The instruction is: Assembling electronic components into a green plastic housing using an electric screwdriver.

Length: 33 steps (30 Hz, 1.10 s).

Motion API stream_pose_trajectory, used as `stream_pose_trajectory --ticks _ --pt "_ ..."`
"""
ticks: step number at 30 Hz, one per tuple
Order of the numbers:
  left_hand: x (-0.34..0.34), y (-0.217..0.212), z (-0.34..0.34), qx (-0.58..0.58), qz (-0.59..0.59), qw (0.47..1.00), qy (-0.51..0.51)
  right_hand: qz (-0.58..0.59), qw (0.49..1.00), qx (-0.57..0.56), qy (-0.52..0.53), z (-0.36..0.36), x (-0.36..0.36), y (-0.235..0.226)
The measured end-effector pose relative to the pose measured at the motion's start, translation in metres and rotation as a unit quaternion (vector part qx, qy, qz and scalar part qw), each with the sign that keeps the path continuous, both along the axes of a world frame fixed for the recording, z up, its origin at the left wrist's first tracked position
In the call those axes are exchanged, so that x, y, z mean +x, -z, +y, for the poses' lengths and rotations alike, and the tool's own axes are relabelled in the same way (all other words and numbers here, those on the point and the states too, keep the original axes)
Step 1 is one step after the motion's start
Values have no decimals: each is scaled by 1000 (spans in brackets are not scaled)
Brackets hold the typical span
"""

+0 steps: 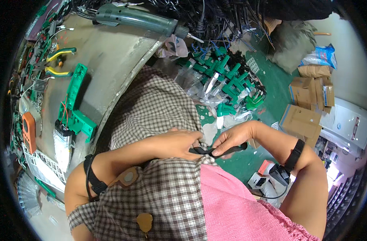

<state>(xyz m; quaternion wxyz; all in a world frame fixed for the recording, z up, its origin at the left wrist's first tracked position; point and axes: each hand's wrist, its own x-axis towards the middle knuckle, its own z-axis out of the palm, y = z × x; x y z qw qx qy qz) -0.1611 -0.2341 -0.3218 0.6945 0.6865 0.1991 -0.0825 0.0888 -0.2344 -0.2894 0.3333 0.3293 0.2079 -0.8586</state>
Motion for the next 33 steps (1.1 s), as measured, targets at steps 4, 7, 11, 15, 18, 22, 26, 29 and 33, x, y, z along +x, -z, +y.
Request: stream_pose_trajectory --ticks 4,7,11,15,18,22,26,29,33 --pt "0 -4 1 5 -36 999 -14 36 997 62 -17 1 1 15" --pt "9 -7 1 47 19 999 19 -4 996 75 43 14 -9 11" --pt "13 -12 -5 41 40 997 -49 -22 994 77 80 21 -5 9" --pt "1 -6 -10 9 -13 994 -109 3 991 86 101 20 -8 -2" --pt "-21 -14 -5 -41 -63 985 -157 29 987 109 112 25 -19 -13" --pt "-25 -12 -3 1 -92 983 -159 28 991 90 91 27 -17 -12" --pt "-31 -13 -7 13 -92 985 -147 24 994 -30 105 7 14 -2" --pt "-36 -13 -8 37 -77 992 -95 32 984 -117 130 0 16 3" --pt "-55 -19 -2 86 -50 993 -57 36 998 21 -56 11 -11 -1"
